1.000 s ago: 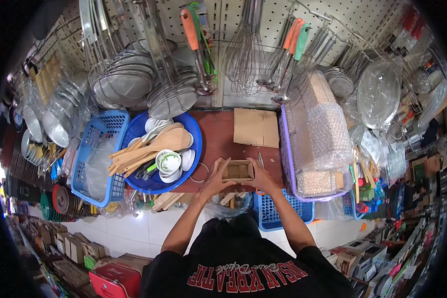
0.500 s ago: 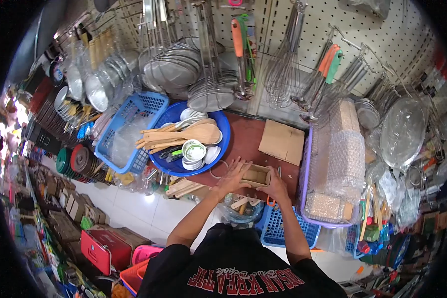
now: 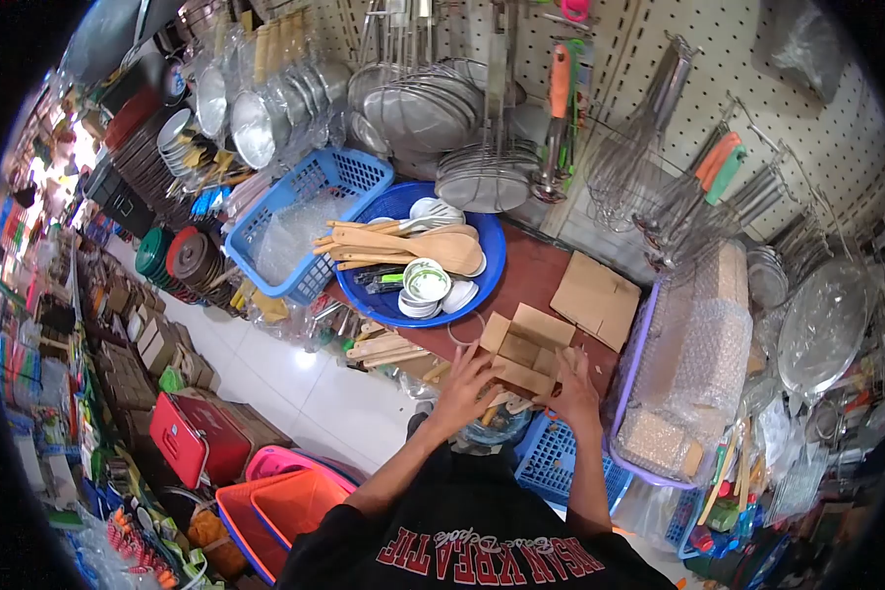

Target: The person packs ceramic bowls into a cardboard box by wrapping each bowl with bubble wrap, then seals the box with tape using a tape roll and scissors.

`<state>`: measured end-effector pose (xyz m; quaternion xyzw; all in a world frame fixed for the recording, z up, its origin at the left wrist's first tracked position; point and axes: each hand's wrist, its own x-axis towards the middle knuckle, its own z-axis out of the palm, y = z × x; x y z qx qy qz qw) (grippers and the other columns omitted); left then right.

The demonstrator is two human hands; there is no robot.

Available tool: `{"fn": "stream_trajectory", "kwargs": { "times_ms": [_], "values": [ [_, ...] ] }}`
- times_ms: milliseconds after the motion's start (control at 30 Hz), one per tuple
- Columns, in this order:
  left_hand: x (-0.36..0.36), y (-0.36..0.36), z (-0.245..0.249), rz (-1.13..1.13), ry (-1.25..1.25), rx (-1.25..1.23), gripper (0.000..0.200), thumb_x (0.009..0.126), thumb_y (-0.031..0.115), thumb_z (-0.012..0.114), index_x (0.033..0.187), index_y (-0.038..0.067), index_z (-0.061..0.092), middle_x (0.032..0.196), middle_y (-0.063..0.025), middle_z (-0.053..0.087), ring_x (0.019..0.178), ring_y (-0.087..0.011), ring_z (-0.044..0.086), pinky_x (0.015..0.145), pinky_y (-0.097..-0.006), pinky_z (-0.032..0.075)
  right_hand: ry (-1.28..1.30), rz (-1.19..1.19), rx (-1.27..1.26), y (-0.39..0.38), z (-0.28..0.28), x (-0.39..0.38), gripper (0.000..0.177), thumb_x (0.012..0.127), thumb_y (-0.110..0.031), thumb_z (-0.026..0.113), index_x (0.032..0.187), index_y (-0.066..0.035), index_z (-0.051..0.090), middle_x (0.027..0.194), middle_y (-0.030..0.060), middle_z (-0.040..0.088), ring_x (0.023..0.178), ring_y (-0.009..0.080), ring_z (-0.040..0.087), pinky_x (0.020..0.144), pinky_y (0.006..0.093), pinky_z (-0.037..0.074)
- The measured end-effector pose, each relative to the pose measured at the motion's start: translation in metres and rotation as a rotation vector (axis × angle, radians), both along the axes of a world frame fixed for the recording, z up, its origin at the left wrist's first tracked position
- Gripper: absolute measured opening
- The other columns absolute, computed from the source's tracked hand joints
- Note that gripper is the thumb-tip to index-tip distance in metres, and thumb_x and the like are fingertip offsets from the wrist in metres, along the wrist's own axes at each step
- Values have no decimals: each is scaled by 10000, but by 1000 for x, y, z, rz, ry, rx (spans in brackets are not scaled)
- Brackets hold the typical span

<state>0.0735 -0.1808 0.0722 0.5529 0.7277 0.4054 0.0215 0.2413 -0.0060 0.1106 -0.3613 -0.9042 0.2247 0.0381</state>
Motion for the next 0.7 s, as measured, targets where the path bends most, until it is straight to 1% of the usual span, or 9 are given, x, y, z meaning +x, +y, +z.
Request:
{"fn": "stream_trajectory", "kwargs": {
  "times_ms": [100, 167, 200, 300, 333, 433, 533, 633, 700],
  "values": [
    [1, -41, -7, 35, -470, -25, 218, 912, 102, 672, 1122, 49, 706, 1100, -153, 670, 1119, -339, 637, 951, -432, 498, 47, -2, 23, -9, 12, 0, 787, 730, -349, 846, 1411, -125, 521, 1493, 147, 419, 1312, 361, 506, 988, 465, 506],
    [-6, -61, -10, 122, -502, -19, 182, 920, 82, 658, 1086, 32, 713, 972, -156, 680, 948, -330, 671, 825, -400, 521, 133, -53, 62, -21, 19, -13, 662, 775, -333, 816, 1352, -110, 581, 1447, 135, 475, 1283, 339, 533, 987, 455, 503],
    [-12, -66, -9, 163, -520, -16, 167, 924, 73, 651, 1069, 24, 717, 908, -158, 685, 862, -325, 688, 761, -385, 533, 200, -57, 74, -31, 32, -25, 519, 821, -306, 780, 1272, -94, 636, 1340, 115, 572, 1187, 321, 599, 937, 433, 527],
    [-43, -71, 22, 231, -435, 91, 161, 930, 65, 641, 1064, 37, 725, 853, -161, 674, 783, -331, 666, 717, -397, 526, 280, -63, -154, -45, 35, -64, 419, 841, -289, 764, 1193, -80, 676, 1242, 113, 629, 1082, 309, 650, 869, 405, 548],
    [-58, -70, 31, 249, -369, 85, 162, 915, 45, 640, 1049, 29, 729, 835, -158, 665, 768, -337, 636, 706, -412, 509, 375, 2, -99, -49, 31, -82, 325, 853, -260, 746, 1111, -68, 704, 1143, 111, 669, 1001, 311, 671, 810, 379, 558],
    [-113, -56, 43, 289, -118, 204, 154, 899, 53, 646, 1025, 13, 724, 822, -155, 656, 776, -348, 616, 708, -421, 498, 434, 102, -151, -52, 31, -140, 251, 861, -221, 729, 1064, -73, 713, 1143, 108, 670, 1003, 320, 664, 832, 402, 550],
    [-166, -34, 47, 356, 8, 98, 182, 888, 81, 653, 1044, 5, 709, 849, -165, 667, 824, -365, 616, 743, -438, 502, 334, 221, 2, -35, 16, -200, 237, 869, -210, 707, 1057, -65, 701, 1117, 125, 683, 1007, 339, 664, 866, 434, 539],
    [-204, -10, 26, 398, -28, -84, 230, 889, 122, 663, 1083, 2, 690, 905, -197, 678, 850, -397, 645, 750, -468, 525, 151, 236, 179, -24, -8, -252, 318, 907, -232, 669, 1199, -107, 654, 1090, 128, 689, 1002, 354, 672, 854, 467, 543],
    [-220, 3, 14, 374, -136, -217, 303, 875, 189, 686, 1119, 11, 675, 952, -230, 695, 899, -429, 670, 783, -504, 542, -42, 213, 84, -19, -16, -274, 426, 880, -264, 697, 1275, -120, 622, 1120, 148, 694, 1049, 365, 664, 903, 466, 539]
  ]
}}
